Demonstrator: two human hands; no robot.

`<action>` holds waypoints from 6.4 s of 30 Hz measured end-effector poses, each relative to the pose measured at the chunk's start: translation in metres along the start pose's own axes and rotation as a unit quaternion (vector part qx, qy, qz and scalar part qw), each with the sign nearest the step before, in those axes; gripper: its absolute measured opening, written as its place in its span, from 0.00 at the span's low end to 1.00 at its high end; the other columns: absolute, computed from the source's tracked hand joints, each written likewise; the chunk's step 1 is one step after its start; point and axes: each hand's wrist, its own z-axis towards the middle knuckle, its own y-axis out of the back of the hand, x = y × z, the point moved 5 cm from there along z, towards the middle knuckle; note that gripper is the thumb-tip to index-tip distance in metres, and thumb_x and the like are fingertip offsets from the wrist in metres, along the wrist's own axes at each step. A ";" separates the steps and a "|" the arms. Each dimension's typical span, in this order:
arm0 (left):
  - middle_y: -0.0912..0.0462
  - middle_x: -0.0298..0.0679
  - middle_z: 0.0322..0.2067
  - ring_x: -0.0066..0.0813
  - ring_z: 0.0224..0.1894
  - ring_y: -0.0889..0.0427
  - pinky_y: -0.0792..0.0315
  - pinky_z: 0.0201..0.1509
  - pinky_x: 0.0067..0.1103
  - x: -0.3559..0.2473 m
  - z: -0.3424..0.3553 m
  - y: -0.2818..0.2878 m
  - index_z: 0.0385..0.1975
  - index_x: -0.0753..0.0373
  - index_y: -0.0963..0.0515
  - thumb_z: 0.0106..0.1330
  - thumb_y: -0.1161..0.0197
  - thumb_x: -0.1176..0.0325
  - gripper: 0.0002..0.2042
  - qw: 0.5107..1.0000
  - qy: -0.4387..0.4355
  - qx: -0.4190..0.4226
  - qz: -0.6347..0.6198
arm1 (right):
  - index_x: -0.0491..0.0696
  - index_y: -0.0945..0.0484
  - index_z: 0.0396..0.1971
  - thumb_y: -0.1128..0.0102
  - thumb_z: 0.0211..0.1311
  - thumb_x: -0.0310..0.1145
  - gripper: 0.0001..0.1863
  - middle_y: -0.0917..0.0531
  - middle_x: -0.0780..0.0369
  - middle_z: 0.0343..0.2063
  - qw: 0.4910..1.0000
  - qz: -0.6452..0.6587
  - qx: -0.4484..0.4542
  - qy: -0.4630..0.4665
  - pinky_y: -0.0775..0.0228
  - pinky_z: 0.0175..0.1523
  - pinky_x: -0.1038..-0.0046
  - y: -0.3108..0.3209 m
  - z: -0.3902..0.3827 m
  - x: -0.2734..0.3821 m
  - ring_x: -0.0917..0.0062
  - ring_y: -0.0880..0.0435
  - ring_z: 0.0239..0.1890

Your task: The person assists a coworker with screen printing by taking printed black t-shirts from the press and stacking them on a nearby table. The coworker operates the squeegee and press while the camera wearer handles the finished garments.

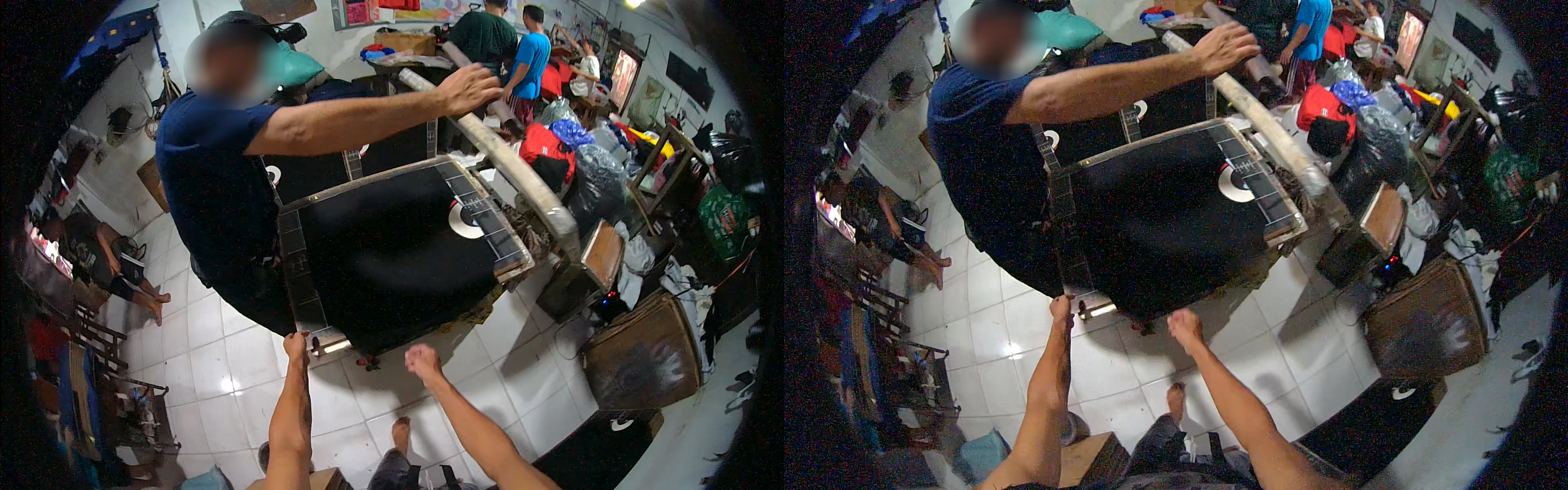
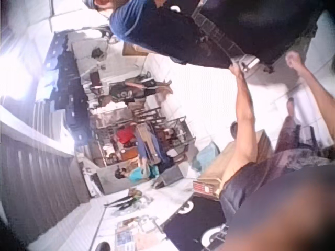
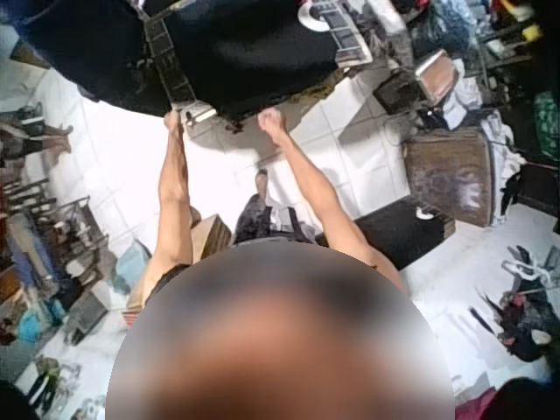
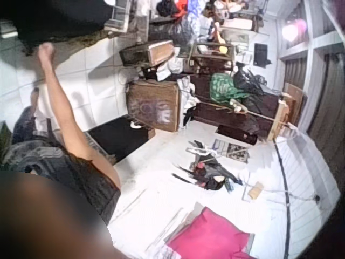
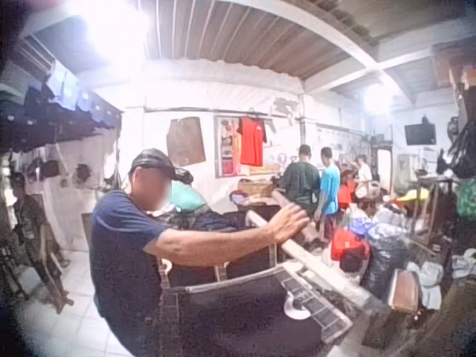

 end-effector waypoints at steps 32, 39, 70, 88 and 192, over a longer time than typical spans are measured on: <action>0.29 0.42 0.33 0.39 0.36 0.28 0.32 0.44 0.32 0.038 -0.468 0.085 0.43 0.64 0.35 0.36 0.39 0.70 0.27 0.916 0.071 0.381 -0.107 | 0.39 0.26 0.36 0.43 0.42 0.20 0.16 0.22 0.57 0.35 0.877 0.449 -0.157 0.072 0.34 0.47 0.67 0.288 -0.329 0.015 0.69 0.24 0.38; 0.28 0.44 0.38 0.41 0.39 0.27 0.32 0.46 0.35 0.060 -0.601 0.063 0.48 0.67 0.38 0.35 0.41 0.71 0.32 0.860 0.038 0.494 -0.126 | 0.34 0.27 0.30 0.43 0.39 0.20 0.12 0.23 0.54 0.28 0.847 0.451 -0.235 0.156 0.29 0.37 0.66 0.385 -0.447 0.007 0.65 0.22 0.29; 0.27 0.59 0.37 0.51 0.41 0.25 0.29 0.45 0.32 0.407 -1.008 -0.527 0.47 0.81 0.44 0.45 0.40 0.69 0.31 0.375 -0.353 0.685 0.516 | 0.43 0.36 0.10 0.44 0.38 0.31 0.12 0.35 0.56 0.08 0.739 -0.161 -0.654 -0.027 0.41 0.22 0.66 0.710 -0.428 -0.170 0.59 0.32 0.15; 0.25 0.57 0.36 0.51 0.39 0.25 0.30 0.43 0.35 0.550 -1.082 -0.542 0.56 0.70 0.48 0.47 0.42 0.60 0.37 0.267 -0.264 0.783 0.495 | 0.43 0.26 0.30 0.50 0.52 0.37 0.12 0.24 0.60 0.27 0.578 0.481 -0.647 0.126 0.37 0.43 0.68 0.825 -0.442 -0.400 0.67 0.26 0.31; 0.25 0.37 0.24 0.22 0.30 0.28 0.33 0.35 0.18 0.250 -1.020 -0.077 0.24 0.65 0.26 0.54 0.40 0.60 0.12 0.035 0.054 0.953 0.297 | 0.38 0.25 0.33 0.45 0.40 0.36 0.19 0.24 0.46 0.35 0.832 -0.300 -0.361 -0.294 0.33 0.45 0.61 0.554 -0.476 -0.369 0.57 0.24 0.39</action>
